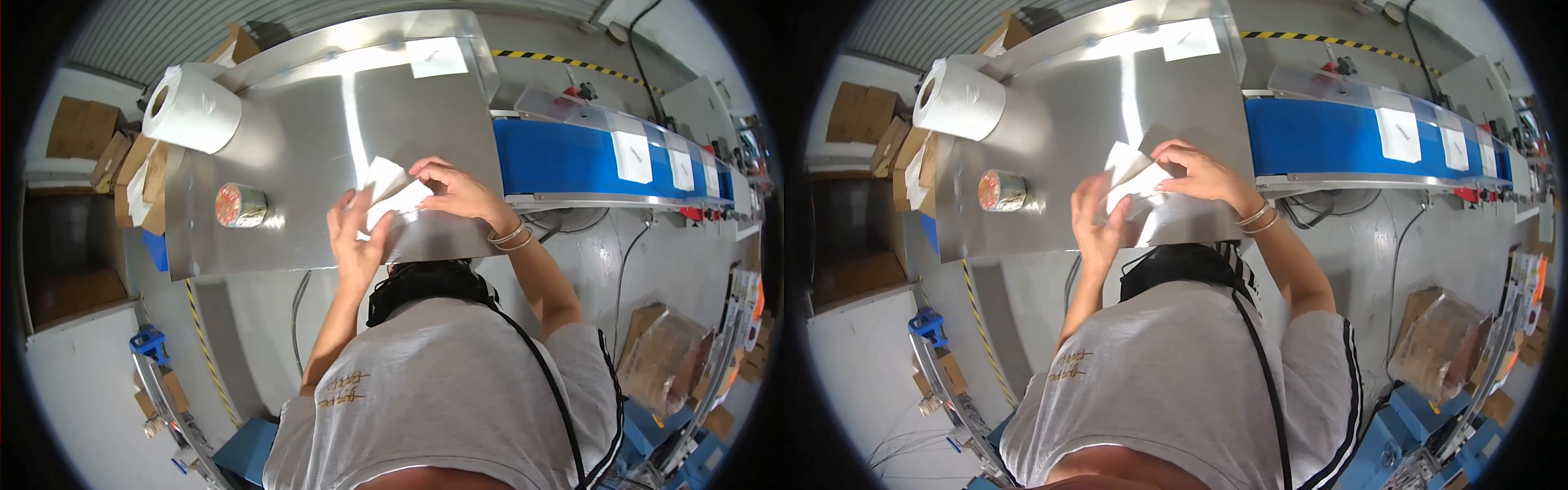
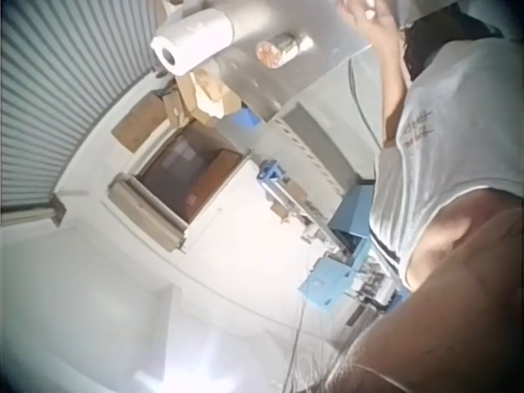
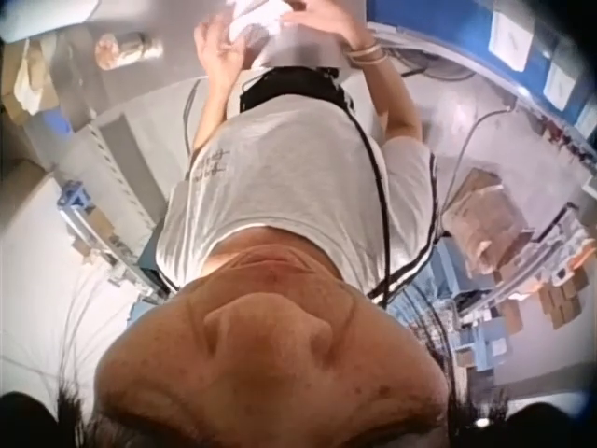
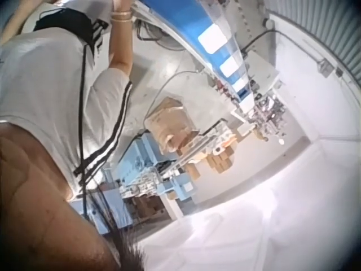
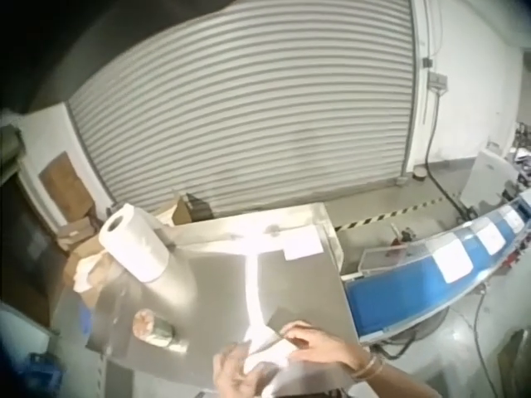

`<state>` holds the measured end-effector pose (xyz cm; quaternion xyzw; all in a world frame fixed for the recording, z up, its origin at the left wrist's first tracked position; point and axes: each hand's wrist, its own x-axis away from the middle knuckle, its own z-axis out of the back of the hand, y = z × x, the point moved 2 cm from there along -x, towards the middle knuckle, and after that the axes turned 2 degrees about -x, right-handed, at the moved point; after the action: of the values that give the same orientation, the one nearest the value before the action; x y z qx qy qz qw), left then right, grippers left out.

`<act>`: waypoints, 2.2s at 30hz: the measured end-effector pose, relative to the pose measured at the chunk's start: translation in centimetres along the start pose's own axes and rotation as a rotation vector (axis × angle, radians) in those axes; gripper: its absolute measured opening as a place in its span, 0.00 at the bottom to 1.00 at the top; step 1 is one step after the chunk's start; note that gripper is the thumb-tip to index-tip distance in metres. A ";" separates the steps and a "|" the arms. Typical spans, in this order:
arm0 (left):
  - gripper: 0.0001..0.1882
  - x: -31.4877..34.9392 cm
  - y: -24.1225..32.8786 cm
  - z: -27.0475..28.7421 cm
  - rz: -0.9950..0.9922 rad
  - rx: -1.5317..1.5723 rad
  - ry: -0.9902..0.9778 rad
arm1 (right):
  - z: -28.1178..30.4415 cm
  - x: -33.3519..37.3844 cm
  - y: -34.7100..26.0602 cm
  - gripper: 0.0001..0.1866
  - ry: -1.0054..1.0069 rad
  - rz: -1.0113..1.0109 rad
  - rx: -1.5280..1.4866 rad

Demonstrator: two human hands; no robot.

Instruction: Transfer stacks of paper products from an industrial processing machine onto a moving conveyor belt.

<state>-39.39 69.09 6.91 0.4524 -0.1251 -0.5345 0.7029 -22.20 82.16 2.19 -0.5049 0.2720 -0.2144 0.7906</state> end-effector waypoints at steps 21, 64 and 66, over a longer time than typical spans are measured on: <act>0.10 -1.5 6.5 -6.7 -0.047 0.105 -0.400 | 12.2 8.9 -1.2 0.48 0.180 0.068 0.325; 0.15 14.4 5.8 -14.9 -0.702 0.529 -1.589 | -22.0 31.1 -11.4 0.15 1.619 -0.874 0.526; 0.15 17.1 6.3 -14.1 -0.688 0.520 -1.662 | -25.4 33.3 -13.0 0.16 1.629 -0.915 0.473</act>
<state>-19.28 61.46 -1.34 0.0804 -0.5622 -0.8203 0.0678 -14.14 39.25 -1.66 -0.0859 0.4637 -0.8360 0.2806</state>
